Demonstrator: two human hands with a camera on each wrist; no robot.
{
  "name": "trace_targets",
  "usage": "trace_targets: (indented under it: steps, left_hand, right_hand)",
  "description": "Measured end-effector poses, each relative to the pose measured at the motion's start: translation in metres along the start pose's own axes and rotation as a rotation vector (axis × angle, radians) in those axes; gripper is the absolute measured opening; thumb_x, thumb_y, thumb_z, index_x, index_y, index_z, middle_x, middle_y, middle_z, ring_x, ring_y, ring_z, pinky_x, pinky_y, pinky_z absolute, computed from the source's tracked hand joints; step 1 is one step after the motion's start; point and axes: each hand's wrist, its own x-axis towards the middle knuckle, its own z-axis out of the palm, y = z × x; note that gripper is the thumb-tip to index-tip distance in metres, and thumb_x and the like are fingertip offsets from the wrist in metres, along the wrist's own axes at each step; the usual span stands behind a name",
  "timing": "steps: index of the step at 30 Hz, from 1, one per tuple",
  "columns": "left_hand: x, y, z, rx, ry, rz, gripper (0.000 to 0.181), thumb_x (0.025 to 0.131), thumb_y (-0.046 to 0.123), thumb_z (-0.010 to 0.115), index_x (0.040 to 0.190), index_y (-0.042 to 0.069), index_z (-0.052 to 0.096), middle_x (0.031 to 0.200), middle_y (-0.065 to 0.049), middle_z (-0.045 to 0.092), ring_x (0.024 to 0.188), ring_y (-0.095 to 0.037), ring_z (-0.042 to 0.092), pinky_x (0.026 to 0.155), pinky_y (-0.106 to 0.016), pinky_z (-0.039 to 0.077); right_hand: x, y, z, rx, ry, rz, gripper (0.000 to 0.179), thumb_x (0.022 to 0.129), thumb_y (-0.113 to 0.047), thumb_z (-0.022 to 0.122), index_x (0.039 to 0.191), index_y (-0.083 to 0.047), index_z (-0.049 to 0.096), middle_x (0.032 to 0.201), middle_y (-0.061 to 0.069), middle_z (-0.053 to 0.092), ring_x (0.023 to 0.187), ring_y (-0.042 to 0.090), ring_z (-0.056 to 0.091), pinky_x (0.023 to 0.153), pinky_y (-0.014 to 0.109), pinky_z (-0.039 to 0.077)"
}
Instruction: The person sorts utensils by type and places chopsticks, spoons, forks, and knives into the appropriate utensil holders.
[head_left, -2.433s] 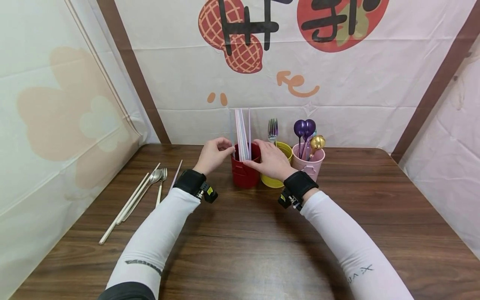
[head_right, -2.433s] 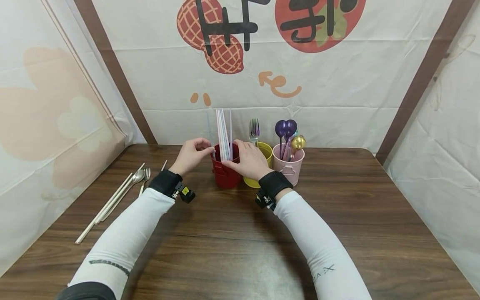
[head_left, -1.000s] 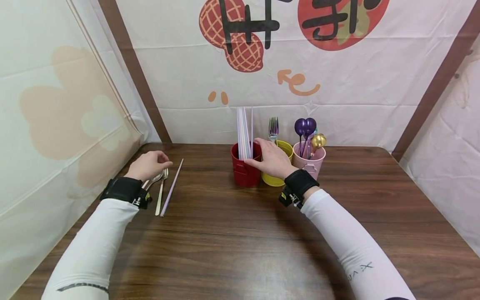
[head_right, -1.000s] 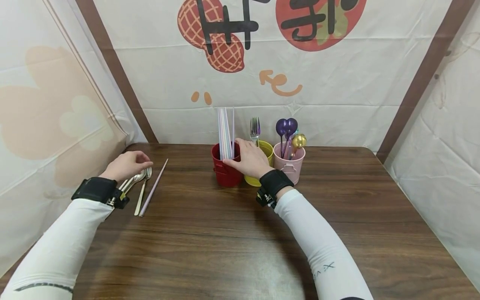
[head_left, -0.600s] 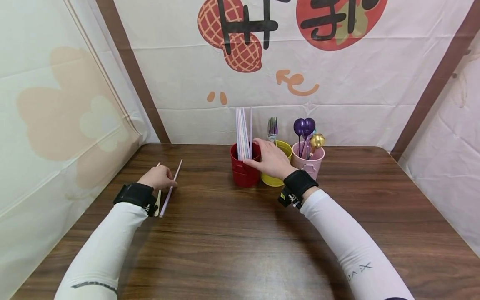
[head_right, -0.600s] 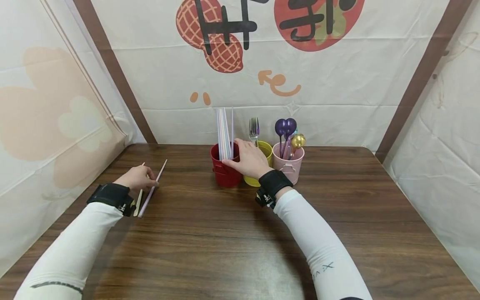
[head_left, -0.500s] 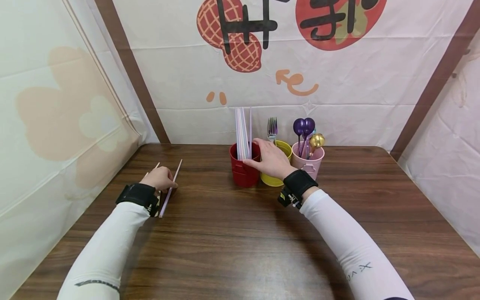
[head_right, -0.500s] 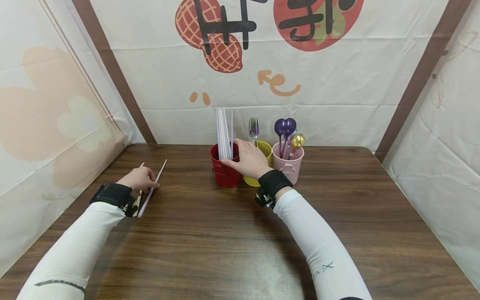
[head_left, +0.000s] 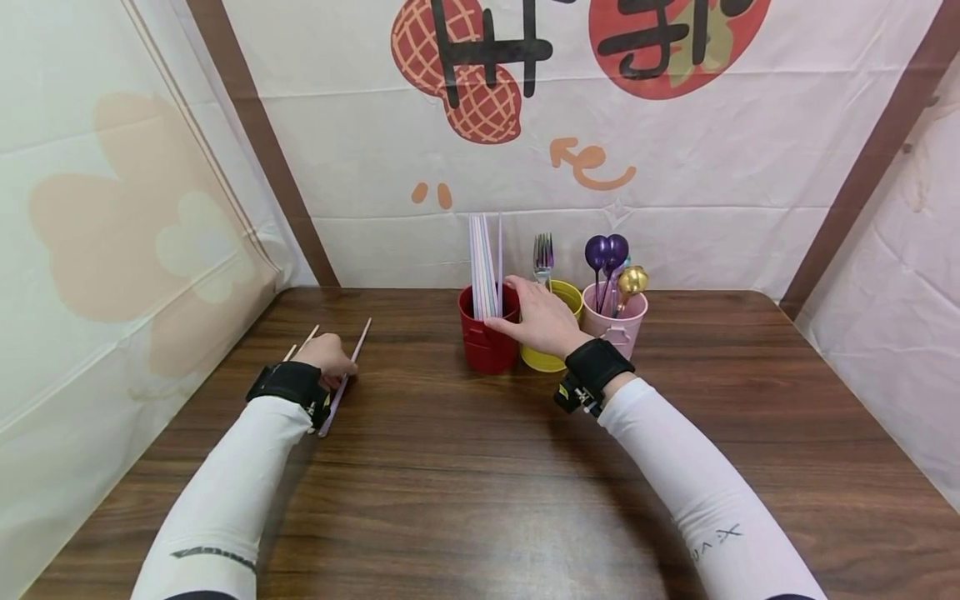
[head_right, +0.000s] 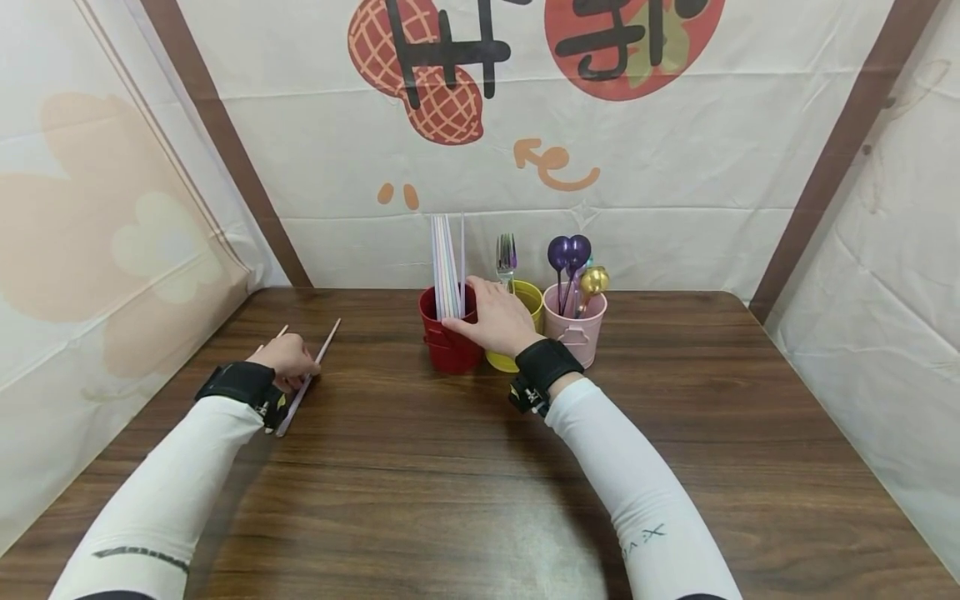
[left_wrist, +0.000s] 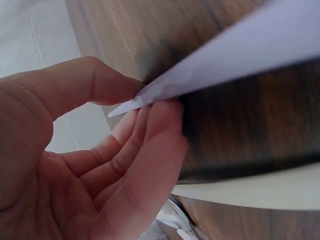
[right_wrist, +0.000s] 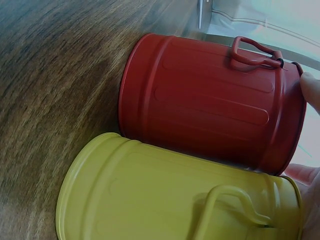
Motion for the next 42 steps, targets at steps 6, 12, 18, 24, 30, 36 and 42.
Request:
trace_targets:
  steps: [6,12,18,24,30,36,42]
  left_hand:
    - [-0.003,0.002,-0.004,-0.156,-0.029,0.039,0.020,0.086,0.008,0.059,0.072,-0.007,0.064,0.056,-0.006,0.061,0.047,-0.013,0.059,0.047,-0.028,0.052]
    - [-0.008,0.012,-0.015,-0.425,0.006,0.092,0.020,0.094,-0.003,0.049,0.107,-0.018,0.053,0.075,-0.012,0.068,0.062,-0.014,0.066,0.054,-0.026,0.054]
    - [-0.016,0.028,-0.025,-0.639,0.100,0.168,0.033,0.097,-0.002,0.047,0.125,-0.018,0.042,0.092,-0.017,0.070,0.074,-0.012,0.069,0.060,-0.025,0.056]
    - [-0.024,0.053,-0.027,-0.830,0.280,0.349,0.019,0.097,0.004,0.057,0.113,-0.003,0.051,0.090,0.000,0.072,0.082,-0.007,0.069,0.062,-0.025,0.056]
    - [-0.036,0.093,-0.026,-1.079,0.387,0.561,0.013,0.094,0.000,0.061,0.106,0.001,0.057,0.090,0.001,0.073,0.087,-0.011,0.069,0.062,-0.022,0.055]
    - [-0.049,0.131,-0.023,-1.209,0.457,0.684,0.009,0.095,0.001,0.060,0.103,0.006,0.060,0.095,-0.004,0.073,0.093,-0.016,0.069,0.065,-0.024,0.055]
    - [-0.056,0.159,-0.018,-1.252,0.481,0.740,0.011,0.095,0.004,0.061,0.106,0.006,0.060,0.100,-0.006,0.072,0.096,-0.019,0.067,0.067,-0.024,0.056]
  right_hand:
    - [0.000,0.000,0.002,-0.002,0.004,0.002,0.079,0.088,-0.062,0.058,0.143,-0.009,0.039,0.136,0.009,0.052,0.119,0.025,0.048,0.099,0.042,0.044]
    - [0.001,0.001,0.002,-0.005,0.006,0.002,0.079,0.088,-0.061,0.058,0.144,-0.009,0.039,0.136,0.009,0.051,0.119,0.025,0.048,0.099,0.042,0.044]
    - [0.001,0.000,0.000,-0.006,-0.002,0.006,0.079,0.088,-0.061,0.058,0.144,-0.009,0.038,0.137,0.009,0.051,0.119,0.025,0.047,0.099,0.041,0.043]
    - [0.001,-0.001,0.000,-0.002,-0.005,0.011,0.079,0.088,-0.061,0.058,0.144,-0.009,0.038,0.136,0.008,0.051,0.118,0.025,0.047,0.099,0.041,0.043]
    - [0.001,-0.001,0.000,-0.003,-0.002,0.007,0.080,0.088,-0.062,0.058,0.144,-0.009,0.038,0.137,0.009,0.051,0.120,0.025,0.048,0.100,0.042,0.043]
    - [0.002,0.000,-0.001,-0.003,0.010,0.002,0.080,0.088,-0.062,0.058,0.144,-0.009,0.038,0.137,0.009,0.051,0.119,0.025,0.048,0.098,0.042,0.044]
    - [0.001,0.000,0.000,-0.006,0.005,0.005,0.079,0.088,-0.061,0.058,0.144,-0.010,0.038,0.136,0.009,0.051,0.118,0.024,0.049,0.096,0.042,0.045]
